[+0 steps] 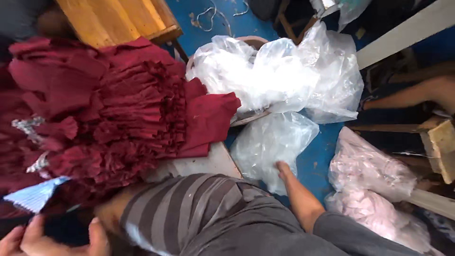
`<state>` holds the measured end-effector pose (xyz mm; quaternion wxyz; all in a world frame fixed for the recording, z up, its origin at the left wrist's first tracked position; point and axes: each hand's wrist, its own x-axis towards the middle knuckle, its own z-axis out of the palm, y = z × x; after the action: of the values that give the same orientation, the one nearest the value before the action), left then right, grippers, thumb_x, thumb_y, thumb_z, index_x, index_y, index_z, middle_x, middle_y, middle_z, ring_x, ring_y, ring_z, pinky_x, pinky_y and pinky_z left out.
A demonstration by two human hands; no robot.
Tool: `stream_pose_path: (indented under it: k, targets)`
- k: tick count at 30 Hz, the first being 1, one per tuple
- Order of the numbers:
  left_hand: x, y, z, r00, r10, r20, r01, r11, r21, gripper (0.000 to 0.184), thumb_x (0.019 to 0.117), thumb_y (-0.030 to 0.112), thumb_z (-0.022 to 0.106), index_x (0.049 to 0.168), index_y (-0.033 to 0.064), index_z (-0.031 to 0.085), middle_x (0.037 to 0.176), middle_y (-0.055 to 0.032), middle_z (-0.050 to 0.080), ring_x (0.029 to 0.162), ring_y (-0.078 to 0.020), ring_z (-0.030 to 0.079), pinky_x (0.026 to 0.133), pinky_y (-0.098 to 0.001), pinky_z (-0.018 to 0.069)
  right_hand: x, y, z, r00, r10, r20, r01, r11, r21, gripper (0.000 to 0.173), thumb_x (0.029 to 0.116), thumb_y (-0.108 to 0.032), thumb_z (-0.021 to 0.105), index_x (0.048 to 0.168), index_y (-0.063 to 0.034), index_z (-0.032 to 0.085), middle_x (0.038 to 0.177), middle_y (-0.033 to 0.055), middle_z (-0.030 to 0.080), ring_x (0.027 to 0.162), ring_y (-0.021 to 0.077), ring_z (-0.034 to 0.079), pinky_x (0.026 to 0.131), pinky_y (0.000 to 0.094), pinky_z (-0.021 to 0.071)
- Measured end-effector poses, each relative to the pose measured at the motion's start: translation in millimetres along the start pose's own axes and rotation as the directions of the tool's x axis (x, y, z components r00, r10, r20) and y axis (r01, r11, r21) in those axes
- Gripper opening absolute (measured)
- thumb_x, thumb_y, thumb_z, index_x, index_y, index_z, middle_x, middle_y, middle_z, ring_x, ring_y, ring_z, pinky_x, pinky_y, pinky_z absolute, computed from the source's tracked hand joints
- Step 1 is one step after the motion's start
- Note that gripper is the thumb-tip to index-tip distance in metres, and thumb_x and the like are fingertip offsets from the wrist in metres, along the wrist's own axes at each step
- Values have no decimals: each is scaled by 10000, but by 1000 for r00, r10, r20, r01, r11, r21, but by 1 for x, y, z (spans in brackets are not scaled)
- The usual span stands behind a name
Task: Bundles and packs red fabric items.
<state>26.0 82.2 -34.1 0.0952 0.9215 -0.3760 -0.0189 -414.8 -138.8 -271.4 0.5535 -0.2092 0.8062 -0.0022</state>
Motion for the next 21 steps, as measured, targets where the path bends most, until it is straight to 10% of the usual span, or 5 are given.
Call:
stream_pose_path:
  k: [5,9,13,17,21]
  targets:
    - [15,53,-3,973,192,-127,-215,956,-198,612,987,318,603,1388,-126,476,1398,-393,465,1363,-465,437,1161,-513,328,-66,-201,-46,843,-500,196,412,836,362,308,1099,-286,400,867,-128,529,545,-88,449,427,5,418,430,176,412]
    - [28,179,21,925,337,178,-131,721,-681,440,978,273,632,1244,-77,628,1217,-255,652,1142,-290,644,967,-456,529,-216,-267,-111,259,-811,524,762,505,406,100,935,-293,631,840,-266,648,684,-135,618,570,-32,558,513,158,482]
    - [35,280,106,490,554,674,88,737,-670,1091,768,450,880,1589,5,315,1650,-277,238,1529,-452,224,1216,-645,212,-290,-242,-143,-76,-781,620,964,102,246,228,902,-415,726,1125,-385,691,942,-302,667,828,-182,594,709,34,494]
    - [30,304,140,161,661,733,-136,750,-647,444,1009,348,650,1293,7,663,1369,-244,604,1366,-415,494,1171,-668,254,-291,-224,-200,-37,-887,461,988,36,148,264,866,-268,744,1120,-337,720,1030,-256,708,944,-131,635,835,80,520]
    - [33,283,111,107,671,733,-33,740,-672,482,1066,394,529,1083,-65,673,1003,-260,670,985,-402,650,895,-612,481,-219,-260,-289,501,-861,89,726,362,-584,98,889,-165,765,930,-104,700,757,-1,694,652,83,655,593,306,576]
